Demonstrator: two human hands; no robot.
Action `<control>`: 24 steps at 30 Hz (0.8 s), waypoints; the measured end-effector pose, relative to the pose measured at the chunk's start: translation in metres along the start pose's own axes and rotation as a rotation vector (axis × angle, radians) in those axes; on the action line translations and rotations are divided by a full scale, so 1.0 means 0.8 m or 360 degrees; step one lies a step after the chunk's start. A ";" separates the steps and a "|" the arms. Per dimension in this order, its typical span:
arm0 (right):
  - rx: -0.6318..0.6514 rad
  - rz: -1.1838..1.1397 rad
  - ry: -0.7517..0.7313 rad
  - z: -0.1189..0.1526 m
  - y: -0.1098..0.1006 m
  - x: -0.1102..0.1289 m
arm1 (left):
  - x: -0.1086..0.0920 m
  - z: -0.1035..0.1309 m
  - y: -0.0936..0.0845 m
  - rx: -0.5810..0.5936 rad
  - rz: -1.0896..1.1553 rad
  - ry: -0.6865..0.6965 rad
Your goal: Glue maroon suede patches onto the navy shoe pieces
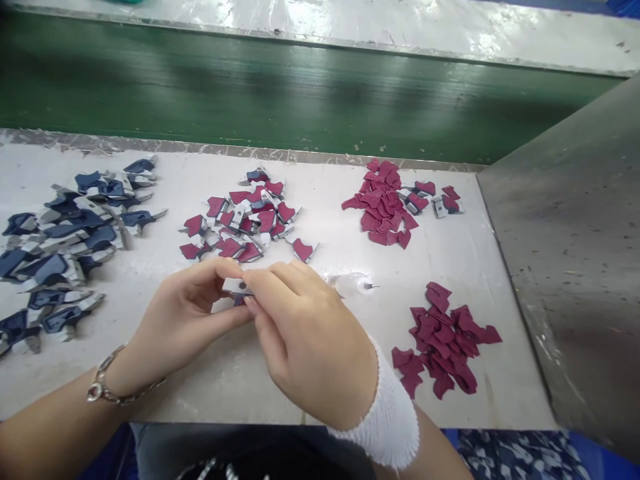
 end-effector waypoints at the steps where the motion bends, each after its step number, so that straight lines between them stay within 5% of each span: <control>1: -0.0006 0.0000 0.0004 0.000 0.000 0.000 | 0.002 0.000 0.000 0.0008 0.0021 -0.0030; 24: -0.0037 0.0019 -0.0006 0.001 -0.002 -0.002 | -0.009 0.000 0.003 0.0003 -0.0142 0.0126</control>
Point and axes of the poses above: each hand's wrist, its own z-axis away from the middle knuckle, its own y-axis out of the palm, x = y × z, the point moved 5 cm from there along -z, towards the middle knuckle, and after that the axes turned 8 degrees about z, right-handed, at the moved point
